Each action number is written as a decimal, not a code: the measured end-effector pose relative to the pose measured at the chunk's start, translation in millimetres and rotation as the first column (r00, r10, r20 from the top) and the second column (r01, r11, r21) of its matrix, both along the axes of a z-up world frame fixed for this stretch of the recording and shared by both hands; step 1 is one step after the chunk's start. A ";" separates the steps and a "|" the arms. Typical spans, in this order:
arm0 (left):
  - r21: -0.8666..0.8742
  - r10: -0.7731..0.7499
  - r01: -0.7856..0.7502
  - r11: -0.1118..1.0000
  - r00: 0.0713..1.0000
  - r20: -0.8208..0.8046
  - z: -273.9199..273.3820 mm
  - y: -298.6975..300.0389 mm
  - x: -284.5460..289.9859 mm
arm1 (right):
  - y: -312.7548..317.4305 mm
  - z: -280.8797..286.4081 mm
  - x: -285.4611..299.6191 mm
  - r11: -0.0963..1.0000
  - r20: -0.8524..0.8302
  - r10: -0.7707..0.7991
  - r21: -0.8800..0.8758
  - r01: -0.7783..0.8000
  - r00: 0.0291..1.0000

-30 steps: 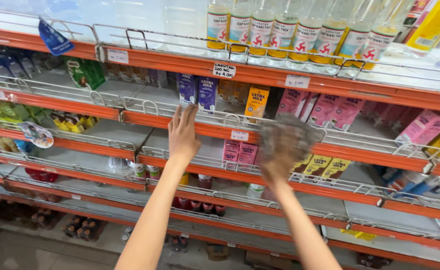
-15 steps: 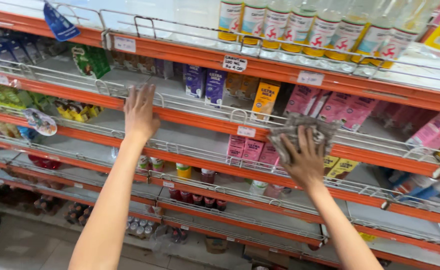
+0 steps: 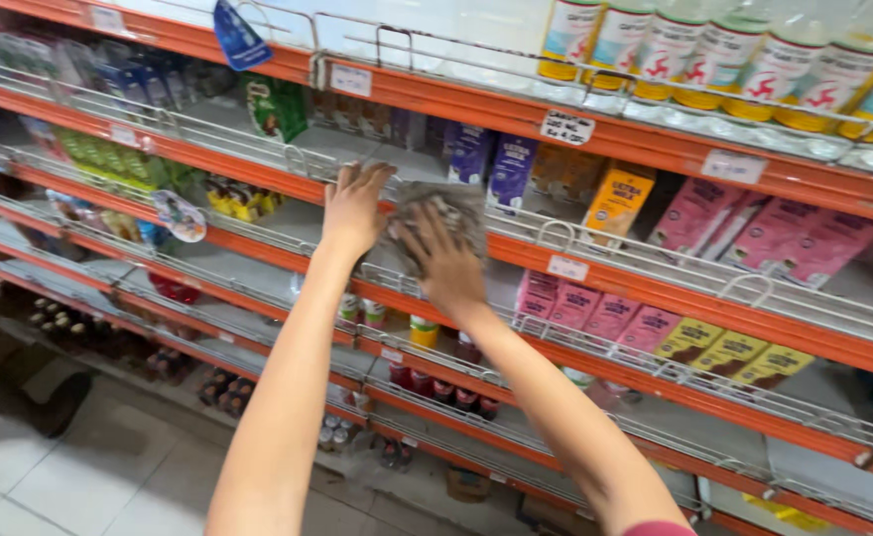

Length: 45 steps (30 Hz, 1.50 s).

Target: The person wipes the supermarket shelves using a cloth, moving beverage bottles and food packages to clean the surfaces.

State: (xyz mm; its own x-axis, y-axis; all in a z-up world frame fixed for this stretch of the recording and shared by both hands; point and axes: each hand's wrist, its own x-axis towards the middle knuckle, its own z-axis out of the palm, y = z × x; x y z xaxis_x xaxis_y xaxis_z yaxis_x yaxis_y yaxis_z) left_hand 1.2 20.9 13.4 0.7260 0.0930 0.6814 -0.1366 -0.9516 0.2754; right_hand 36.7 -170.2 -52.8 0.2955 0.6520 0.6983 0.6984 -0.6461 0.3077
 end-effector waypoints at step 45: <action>0.199 -0.485 0.444 0.874 0.772 0.411 138.6 -353.0 -59.2 | -387.1 155.3 -123.1 0.931 0.146 -0.162 0.350 0.102 0.976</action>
State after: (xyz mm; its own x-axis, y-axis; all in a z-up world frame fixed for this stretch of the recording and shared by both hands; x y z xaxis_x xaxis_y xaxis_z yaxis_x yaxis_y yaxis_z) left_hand -57.9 -332.1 152.0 0.2905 -0.2513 0.9233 -0.6531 -0.7573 -0.0006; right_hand -86.3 -557.3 102.5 0.2206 0.3311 0.9175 0.5565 -0.8152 0.1604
